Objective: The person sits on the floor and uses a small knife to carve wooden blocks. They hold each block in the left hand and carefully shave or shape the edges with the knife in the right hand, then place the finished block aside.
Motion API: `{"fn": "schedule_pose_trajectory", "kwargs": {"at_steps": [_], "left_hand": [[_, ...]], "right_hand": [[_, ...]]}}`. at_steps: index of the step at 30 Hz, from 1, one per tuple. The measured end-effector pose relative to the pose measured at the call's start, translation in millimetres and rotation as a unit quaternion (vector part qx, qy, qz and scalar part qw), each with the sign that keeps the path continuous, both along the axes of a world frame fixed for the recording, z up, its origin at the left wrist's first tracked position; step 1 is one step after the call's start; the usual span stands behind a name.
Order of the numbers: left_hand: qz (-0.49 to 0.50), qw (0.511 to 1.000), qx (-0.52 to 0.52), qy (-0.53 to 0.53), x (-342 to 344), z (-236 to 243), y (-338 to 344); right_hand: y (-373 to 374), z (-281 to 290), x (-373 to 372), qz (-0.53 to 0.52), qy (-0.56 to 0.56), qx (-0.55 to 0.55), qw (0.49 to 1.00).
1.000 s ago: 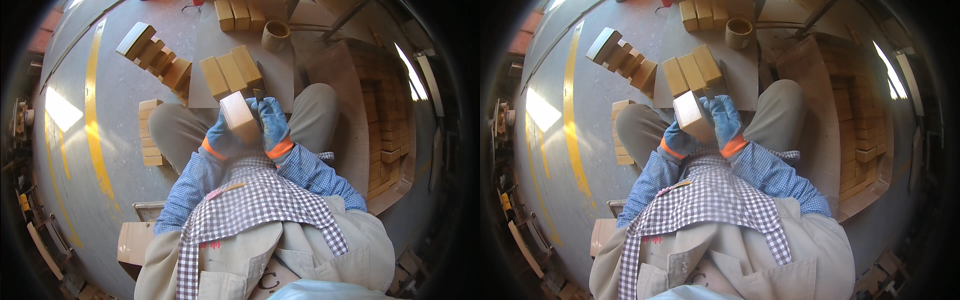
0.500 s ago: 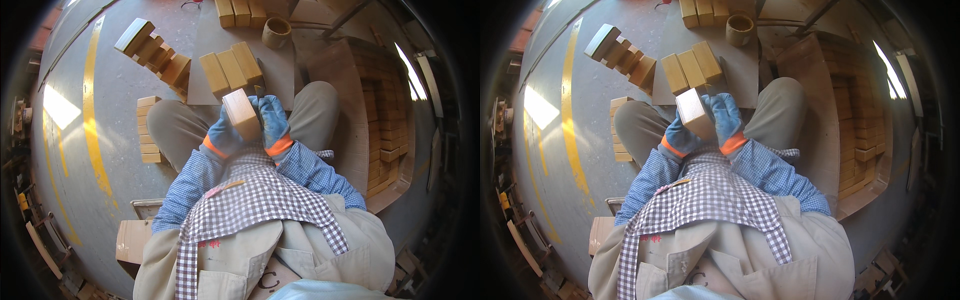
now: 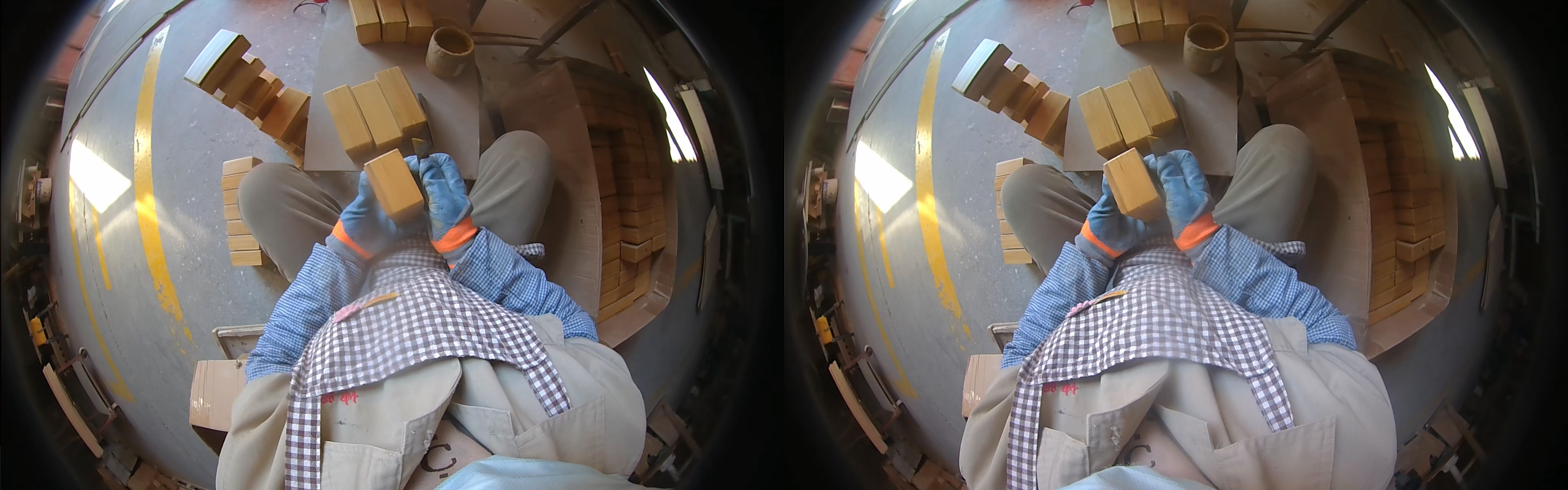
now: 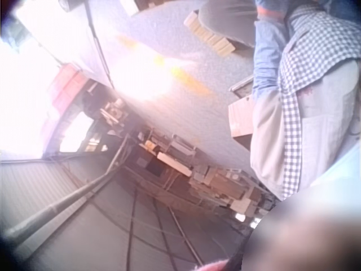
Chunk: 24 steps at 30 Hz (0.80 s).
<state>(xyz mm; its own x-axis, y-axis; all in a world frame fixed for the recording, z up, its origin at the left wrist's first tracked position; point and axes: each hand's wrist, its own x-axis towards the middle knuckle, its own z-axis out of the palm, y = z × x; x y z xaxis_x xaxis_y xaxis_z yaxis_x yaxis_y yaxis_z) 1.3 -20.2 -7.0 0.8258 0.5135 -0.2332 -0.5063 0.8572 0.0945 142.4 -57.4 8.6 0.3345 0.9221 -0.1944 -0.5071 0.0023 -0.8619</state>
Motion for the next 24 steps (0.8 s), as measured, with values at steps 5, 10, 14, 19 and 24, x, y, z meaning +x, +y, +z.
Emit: {"fn": "schedule_pose_trajectory", "kwargs": {"at_steps": [5,10,14,19,24], "left_hand": [[0.006,0.997,0.063,0.043,-2,1,1],[-0.002,0.997,0.041,0.062,-3,4,2],[0.002,0.997,0.039,0.068,-2,4,1],[0.001,0.997,0.032,0.069,-3,-8,0],[0.007,0.999,0.034,0.026,-4,-35,1]], "right_hand": [[3,-1,-2,-0.01,-0.061,-0.009,0.998],[3,4,-2,-0.009,-0.068,-0.04,0.997],[3,7,-1,0.003,-0.117,-0.058,0.991],[4,0,1,0.003,-0.145,-0.032,0.989],[3,-4,4,0.01,-0.195,-0.025,0.981]]}}
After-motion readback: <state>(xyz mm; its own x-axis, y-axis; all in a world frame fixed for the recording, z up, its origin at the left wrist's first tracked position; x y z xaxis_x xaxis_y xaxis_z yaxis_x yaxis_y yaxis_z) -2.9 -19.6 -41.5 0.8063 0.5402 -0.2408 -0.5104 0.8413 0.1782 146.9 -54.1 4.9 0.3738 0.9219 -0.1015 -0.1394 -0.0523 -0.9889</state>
